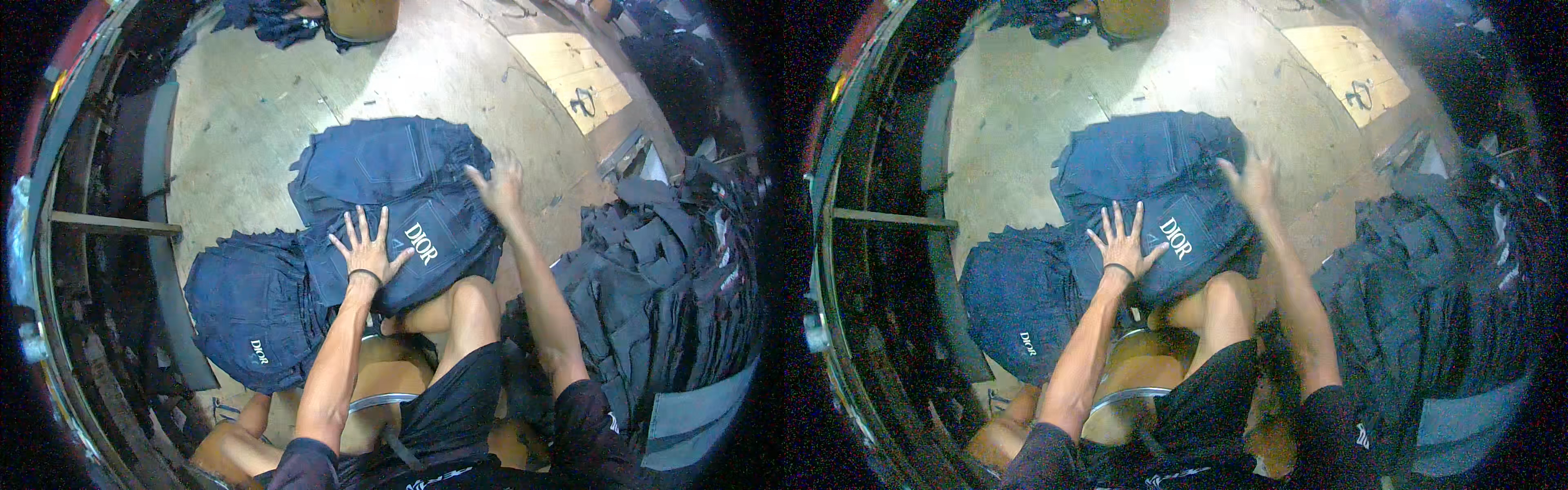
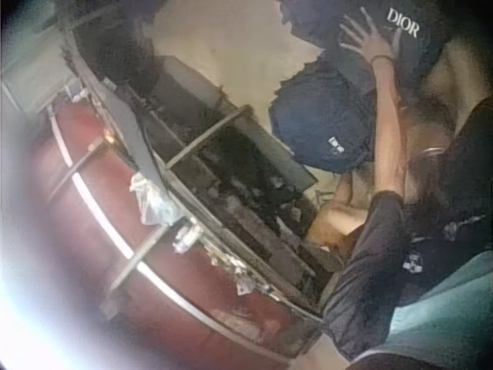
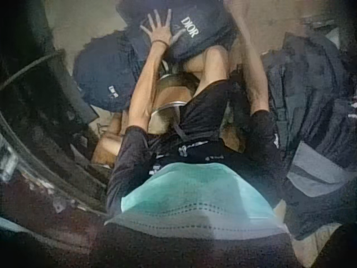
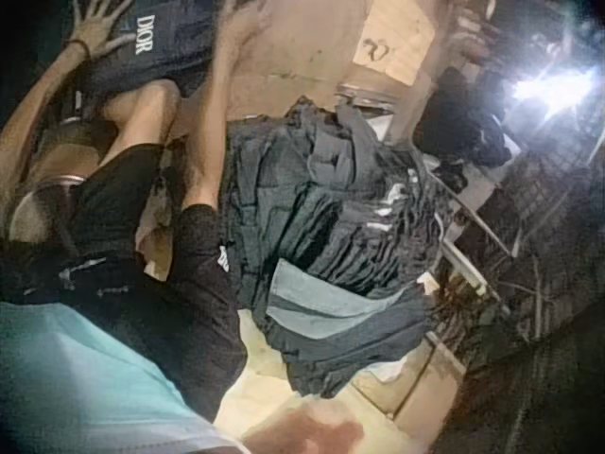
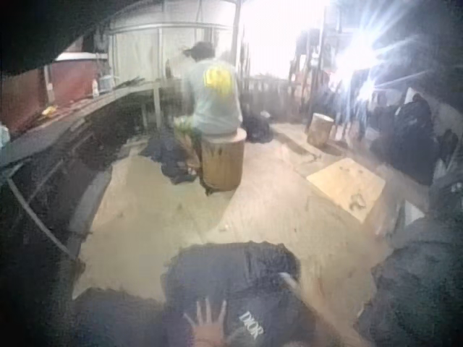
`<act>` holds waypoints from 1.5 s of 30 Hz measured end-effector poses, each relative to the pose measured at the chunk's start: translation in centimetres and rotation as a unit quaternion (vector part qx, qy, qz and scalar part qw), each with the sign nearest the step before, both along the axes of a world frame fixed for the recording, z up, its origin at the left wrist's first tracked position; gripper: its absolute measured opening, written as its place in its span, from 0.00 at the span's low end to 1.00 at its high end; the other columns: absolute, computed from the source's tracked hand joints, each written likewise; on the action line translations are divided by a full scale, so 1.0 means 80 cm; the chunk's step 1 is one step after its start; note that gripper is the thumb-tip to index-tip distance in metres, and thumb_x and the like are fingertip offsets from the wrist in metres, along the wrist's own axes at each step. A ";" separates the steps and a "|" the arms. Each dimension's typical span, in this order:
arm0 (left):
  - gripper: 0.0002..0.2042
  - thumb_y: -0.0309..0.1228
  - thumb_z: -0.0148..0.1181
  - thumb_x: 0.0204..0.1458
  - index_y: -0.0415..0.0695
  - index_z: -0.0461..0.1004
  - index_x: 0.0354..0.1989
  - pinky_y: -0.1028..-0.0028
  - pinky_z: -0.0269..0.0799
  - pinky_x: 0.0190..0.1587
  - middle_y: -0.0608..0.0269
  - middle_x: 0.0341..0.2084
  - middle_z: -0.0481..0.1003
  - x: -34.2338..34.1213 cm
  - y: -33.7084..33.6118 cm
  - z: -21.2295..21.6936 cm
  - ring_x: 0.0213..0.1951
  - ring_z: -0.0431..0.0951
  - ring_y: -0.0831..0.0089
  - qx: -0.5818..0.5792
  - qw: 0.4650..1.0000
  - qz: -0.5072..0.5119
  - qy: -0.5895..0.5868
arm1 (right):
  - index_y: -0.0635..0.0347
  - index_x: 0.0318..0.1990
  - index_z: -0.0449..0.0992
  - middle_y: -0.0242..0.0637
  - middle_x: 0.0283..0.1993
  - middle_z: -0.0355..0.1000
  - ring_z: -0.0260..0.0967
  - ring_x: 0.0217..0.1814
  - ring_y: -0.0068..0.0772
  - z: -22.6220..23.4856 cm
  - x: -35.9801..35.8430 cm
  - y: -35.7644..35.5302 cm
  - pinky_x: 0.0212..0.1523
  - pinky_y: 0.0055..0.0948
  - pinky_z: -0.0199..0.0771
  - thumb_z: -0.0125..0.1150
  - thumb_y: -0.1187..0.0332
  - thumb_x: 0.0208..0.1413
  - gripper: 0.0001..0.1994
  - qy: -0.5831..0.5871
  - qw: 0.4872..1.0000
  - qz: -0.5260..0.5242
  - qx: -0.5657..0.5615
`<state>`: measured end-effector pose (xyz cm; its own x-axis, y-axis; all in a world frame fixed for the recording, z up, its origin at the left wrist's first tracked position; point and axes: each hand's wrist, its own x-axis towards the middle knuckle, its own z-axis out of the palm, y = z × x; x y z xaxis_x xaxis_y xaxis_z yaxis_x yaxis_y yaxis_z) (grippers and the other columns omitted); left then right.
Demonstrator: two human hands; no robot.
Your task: The person sits on the floor and folds multiple dark-colored shorts one by one, stacking them into a neat pile. They handle each item by hand, aligning edges and smoothing the fabric before placing it on the stack.
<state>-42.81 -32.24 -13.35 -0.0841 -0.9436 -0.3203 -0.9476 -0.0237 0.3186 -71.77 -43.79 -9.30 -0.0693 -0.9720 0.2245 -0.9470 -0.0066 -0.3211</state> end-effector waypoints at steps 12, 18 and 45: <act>0.44 0.62 0.65 0.51 0.66 0.56 0.77 0.31 0.38 0.73 0.43 0.78 0.43 0.047 0.007 -0.002 0.78 0.43 0.38 -0.100 0.988 -0.021 0.115 | 0.14 0.79 0.40 0.46 0.85 0.29 0.30 0.83 0.72 -0.090 0.069 -0.021 0.68 0.90 0.32 0.49 0.30 0.61 0.41 0.174 0.977 -0.005 0.120; 0.39 0.51 0.67 0.54 0.50 0.62 0.72 0.36 0.48 0.72 0.42 0.72 0.54 0.184 0.180 -0.064 0.73 0.53 0.41 -0.178 0.951 0.229 0.111 | 0.72 0.54 0.76 0.55 0.54 0.77 0.75 0.56 0.53 0.005 0.246 0.104 0.59 0.42 0.73 0.64 0.65 0.64 0.19 -0.187 0.966 0.165 -0.072; 0.27 0.44 0.62 0.63 0.25 0.73 0.52 0.57 0.74 0.51 0.36 0.44 0.81 0.368 0.276 -0.146 0.46 0.81 0.44 -0.171 0.680 0.656 0.279 | 0.64 0.56 0.75 0.61 0.53 0.73 0.72 0.59 0.63 -0.290 0.590 0.176 0.61 0.49 0.74 0.72 0.67 0.54 0.23 -0.080 0.918 0.227 0.314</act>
<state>-13.34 -10.18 -25.04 0.8839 -0.3348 -0.3266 0.0886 -0.5659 0.8197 -24.58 -29.70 -32.53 0.3915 -0.8432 -0.3683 -0.8326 -0.1542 -0.5320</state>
